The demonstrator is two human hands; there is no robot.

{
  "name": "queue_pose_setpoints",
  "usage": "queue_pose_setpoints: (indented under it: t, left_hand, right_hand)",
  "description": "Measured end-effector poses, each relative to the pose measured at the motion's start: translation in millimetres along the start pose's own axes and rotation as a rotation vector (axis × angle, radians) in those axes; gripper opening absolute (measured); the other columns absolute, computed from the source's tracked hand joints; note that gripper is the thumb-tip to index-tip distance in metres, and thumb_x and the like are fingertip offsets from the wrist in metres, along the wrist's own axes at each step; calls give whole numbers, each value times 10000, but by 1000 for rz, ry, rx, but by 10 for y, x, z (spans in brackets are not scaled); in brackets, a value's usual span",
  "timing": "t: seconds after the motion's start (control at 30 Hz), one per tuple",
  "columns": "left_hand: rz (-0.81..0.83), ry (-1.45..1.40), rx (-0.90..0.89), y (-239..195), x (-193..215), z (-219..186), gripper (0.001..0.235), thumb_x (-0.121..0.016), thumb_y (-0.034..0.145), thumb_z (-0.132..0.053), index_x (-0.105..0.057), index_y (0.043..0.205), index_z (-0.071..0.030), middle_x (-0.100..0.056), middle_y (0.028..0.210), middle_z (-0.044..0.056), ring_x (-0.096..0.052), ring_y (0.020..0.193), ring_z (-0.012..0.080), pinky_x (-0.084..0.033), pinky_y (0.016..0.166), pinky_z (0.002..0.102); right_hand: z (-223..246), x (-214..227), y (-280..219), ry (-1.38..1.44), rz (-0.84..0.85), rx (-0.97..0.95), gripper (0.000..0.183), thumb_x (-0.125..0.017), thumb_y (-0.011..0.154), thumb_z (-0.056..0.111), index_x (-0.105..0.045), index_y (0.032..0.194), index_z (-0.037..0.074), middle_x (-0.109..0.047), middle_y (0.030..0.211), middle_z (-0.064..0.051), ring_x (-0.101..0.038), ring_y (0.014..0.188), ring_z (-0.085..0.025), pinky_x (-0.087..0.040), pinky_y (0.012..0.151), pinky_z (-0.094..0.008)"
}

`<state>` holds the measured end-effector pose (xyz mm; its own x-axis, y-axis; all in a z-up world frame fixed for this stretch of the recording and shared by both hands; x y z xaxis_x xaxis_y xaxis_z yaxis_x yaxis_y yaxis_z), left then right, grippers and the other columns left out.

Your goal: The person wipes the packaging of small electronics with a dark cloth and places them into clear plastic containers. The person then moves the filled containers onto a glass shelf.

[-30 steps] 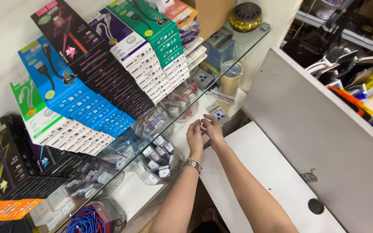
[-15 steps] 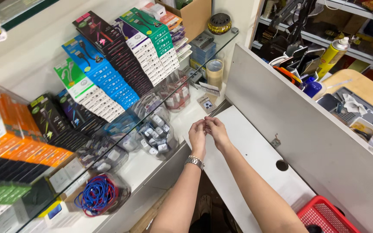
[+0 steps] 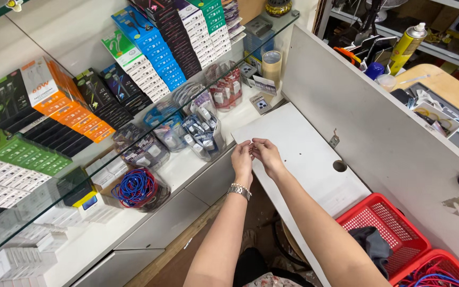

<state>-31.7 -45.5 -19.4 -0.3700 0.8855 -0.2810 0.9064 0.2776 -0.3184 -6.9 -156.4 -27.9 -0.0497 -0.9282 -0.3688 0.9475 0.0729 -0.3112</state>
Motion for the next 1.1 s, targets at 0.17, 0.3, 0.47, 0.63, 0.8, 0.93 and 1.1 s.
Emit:
queue_pose_setpoints:
  t: [0.17,0.3,0.47,0.63,0.8,0.93,1.1]
  left_hand:
    - [5,37,16,-35,-76,0,260,-486,1033,-123,-670,1193,-32,-723,1094,74,-658,946,136,-537,792,306]
    - [15,45,32,57,-175,-59,269,-486,1030,-122,-660,1212,-30,-712,1104,64,-655,961,131,-541,805,306]
    - [-20,48,43,391,-297,-179,335,-522,986,-108,-583,1313,-74,-696,1120,66,-641,960,147,-546,821,324]
    - [-67,166,48,1107,-348,-47,438,-549,987,-148,-536,1420,-91,-693,1139,111,-588,945,197,-497,879,358]
    - [49,299,-158,2320,-523,479,426,-563,972,-186,-632,1349,-1,-679,1344,149,-634,1234,222,-468,1051,342]
    - [82,338,-104,3156,-608,1157,458,-552,955,-202,-628,1346,26,-674,1365,190,-636,1281,271,-469,1080,346]
    - [77,566,-71,3764,-699,1597,488,-546,962,-232,-601,1378,19,-609,1433,193,-552,1346,292,-397,1130,356]
  right_hand:
    - [80,86,-41,18,-26,-34,345,-518,1023,125,-554,1332,-23,-685,1137,-126,-677,978,-179,-580,891,-294]
    - [132,133,64,26,-56,-55,411,-515,1022,133,-484,1398,-30,-677,1192,-147,-677,1031,-198,-585,923,-304]
    - [156,194,490,29,-94,-63,497,-519,1017,137,-399,1465,-41,-661,1255,-175,-676,1111,-237,-586,961,-326]
    - [123,365,1214,-556,-218,-27,508,-613,965,213,-533,1428,19,-700,1256,-162,-684,1096,-303,-553,949,-391]
    - [87,428,2191,-1053,-266,317,437,-667,919,226,-646,1287,-8,-710,1210,-230,-679,1121,-366,-528,980,-429]
    - [-226,560,2982,-1282,-233,293,431,-662,930,212,-627,1276,-43,-764,1035,-247,-663,1098,-420,-490,1034,-447]
    - [-582,903,3916,-1477,-209,16,427,-671,943,267,-628,1197,-73,-701,1121,-297,-681,1084,-426,-522,1006,-454]
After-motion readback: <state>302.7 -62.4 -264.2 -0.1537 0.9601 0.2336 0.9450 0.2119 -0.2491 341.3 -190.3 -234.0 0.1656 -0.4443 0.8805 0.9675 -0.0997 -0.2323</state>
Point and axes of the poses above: each hand's wrist, its own y-axis towards the middle knuckle, its own x-axis out of the back of the hand, z = x × y, the point moved 4 cm from there along y, towards the middle knuckle
